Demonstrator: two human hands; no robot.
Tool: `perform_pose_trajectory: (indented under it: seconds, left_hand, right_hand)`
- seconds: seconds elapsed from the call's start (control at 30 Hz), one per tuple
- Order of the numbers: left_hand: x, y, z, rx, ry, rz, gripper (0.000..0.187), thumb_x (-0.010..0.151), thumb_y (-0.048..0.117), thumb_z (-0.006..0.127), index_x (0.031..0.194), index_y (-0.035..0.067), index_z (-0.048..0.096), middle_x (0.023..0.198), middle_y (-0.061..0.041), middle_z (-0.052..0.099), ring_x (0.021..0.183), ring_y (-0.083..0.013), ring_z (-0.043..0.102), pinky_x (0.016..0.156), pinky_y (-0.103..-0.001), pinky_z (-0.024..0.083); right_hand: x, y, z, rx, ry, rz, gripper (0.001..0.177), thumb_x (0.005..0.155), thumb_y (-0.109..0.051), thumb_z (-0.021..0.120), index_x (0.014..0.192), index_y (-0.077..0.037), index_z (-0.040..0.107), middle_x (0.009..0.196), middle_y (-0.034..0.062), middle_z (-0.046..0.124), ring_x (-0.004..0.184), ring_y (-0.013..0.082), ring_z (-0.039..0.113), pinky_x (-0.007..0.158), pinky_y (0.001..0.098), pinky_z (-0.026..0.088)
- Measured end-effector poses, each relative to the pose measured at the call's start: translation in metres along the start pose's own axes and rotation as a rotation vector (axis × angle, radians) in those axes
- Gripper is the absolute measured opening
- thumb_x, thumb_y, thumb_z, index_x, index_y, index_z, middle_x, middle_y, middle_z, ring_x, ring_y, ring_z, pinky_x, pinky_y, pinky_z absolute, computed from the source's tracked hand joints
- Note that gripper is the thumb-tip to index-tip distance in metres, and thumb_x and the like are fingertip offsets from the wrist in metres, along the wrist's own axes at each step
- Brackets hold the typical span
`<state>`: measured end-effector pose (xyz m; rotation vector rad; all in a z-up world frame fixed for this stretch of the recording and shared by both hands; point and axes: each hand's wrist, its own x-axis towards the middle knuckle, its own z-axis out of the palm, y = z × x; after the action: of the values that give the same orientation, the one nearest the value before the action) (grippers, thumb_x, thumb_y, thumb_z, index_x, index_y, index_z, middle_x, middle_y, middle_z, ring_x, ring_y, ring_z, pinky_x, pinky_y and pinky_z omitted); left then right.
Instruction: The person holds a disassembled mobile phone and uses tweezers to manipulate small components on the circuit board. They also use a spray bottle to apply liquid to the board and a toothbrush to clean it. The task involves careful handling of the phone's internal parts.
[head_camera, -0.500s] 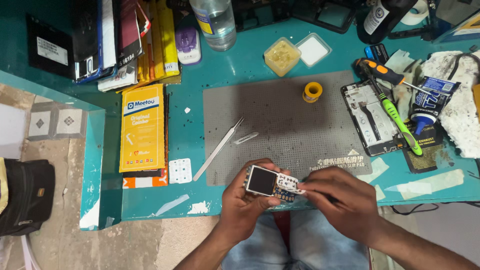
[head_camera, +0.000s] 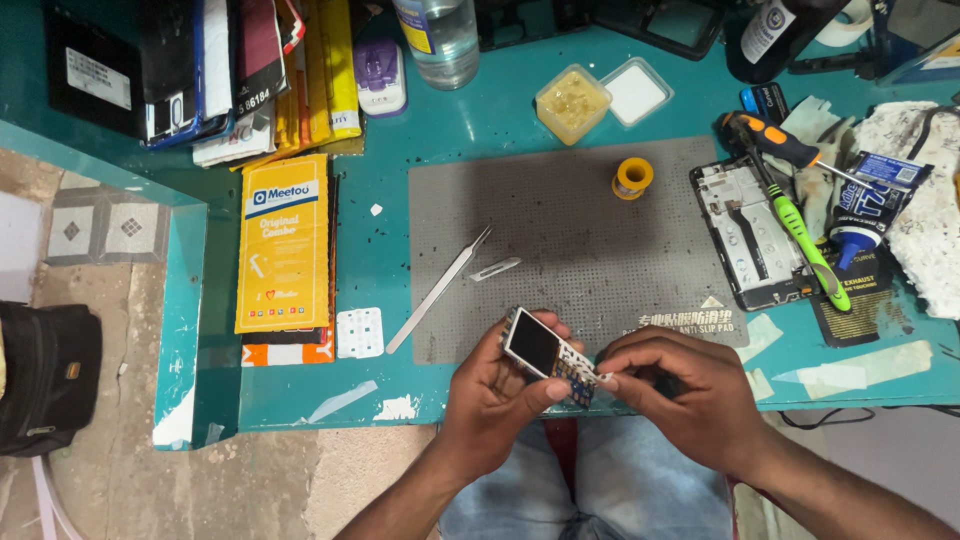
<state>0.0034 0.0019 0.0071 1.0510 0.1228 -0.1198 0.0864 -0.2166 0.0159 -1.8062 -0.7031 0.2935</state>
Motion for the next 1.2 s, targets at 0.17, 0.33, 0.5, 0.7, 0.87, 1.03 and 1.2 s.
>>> perform_pose_trajectory:
  seconds: [0.17,0.33,0.5,0.7,0.87,1.03,1.2]
  left_hand:
    - [0.003,-0.001,-0.001,-0.040,0.020,0.017,0.055,0.090,-0.002,0.073,0.138,-0.003,0.047,0.130,-0.016,0.065,0.128,-0.0235,0.064,0.112,-0.039,0.054]
    - [0.005,0.001,0.000,-0.012,0.052,0.041,0.051,0.086,-0.008,0.075,0.132,-0.004,0.051,0.124,-0.016,0.067,0.125,-0.0246,0.066,0.110,-0.040,0.056]
    - [0.006,0.004,0.000,-0.001,0.121,0.032,0.050,0.085,-0.007,0.076,0.129,-0.004,0.052,0.120,-0.016,0.067,0.122,-0.0255,0.068,0.108,-0.040,0.057]
    - [0.007,0.005,-0.002,-0.074,0.134,0.039,0.049,0.085,-0.006,0.076,0.129,-0.005,0.052,0.121,-0.016,0.066,0.122,-0.0268,0.068,0.109,-0.041,0.056]
    - [0.007,0.007,-0.002,-0.093,0.116,0.020,0.050,0.086,-0.006,0.076,0.130,-0.004,0.052,0.121,-0.015,0.065,0.122,-0.0276,0.067,0.108,-0.041,0.056]
    - [0.008,0.007,-0.003,-0.092,0.099,0.018,0.049,0.085,-0.006,0.076,0.128,-0.004,0.053,0.120,-0.016,0.067,0.121,-0.0276,0.068,0.109,-0.041,0.056]
    - [0.007,0.007,-0.003,-0.083,0.089,0.025,0.048,0.085,-0.006,0.077,0.127,-0.004,0.054,0.119,-0.015,0.068,0.120,-0.0264,0.068,0.108,-0.040,0.056]
  right_hand:
    - [0.001,-0.001,0.001,0.015,-0.009,0.016,0.013,0.083,-0.005,0.079,0.096,-0.004,0.076,0.093,0.0045,0.079,0.076,0.0100,0.072,0.063,0.0236,0.055]
    - [0.004,-0.005,0.000,0.015,-0.044,-0.062,0.016,0.084,-0.005,0.079,0.100,-0.004,0.075,0.093,0.0037,0.077,0.077,0.0085,0.070,0.062,0.0228,0.053]
    - [0.005,-0.009,0.002,-0.008,-0.069,-0.080,0.026,0.080,-0.006,0.082,0.105,-0.006,0.074,0.095,0.0034,0.076,0.076,0.0077,0.070,0.057,0.0210,0.052]
    - [0.006,-0.011,0.004,-0.015,-0.056,-0.096,0.030,0.078,-0.006,0.084,0.106,-0.005,0.074,0.096,0.0045,0.075,0.077,0.0093,0.071,0.059,0.0227,0.056]
    - [0.007,-0.011,0.005,-0.079,-0.006,-0.147,0.023,0.079,-0.005,0.083,0.102,-0.004,0.076,0.094,0.0053,0.075,0.079,0.0124,0.074,0.064,0.0247,0.058]
    - [0.006,-0.010,0.004,-0.086,-0.005,-0.169,0.023,0.079,-0.005,0.082,0.101,-0.004,0.077,0.093,0.0057,0.076,0.079,0.0131,0.074,0.065,0.0251,0.058]
    - [0.006,-0.009,0.004,-0.100,-0.012,-0.160,0.022,0.080,-0.005,0.080,0.102,-0.004,0.079,0.092,0.0056,0.076,0.078,0.0130,0.074,0.064,0.0253,0.058]
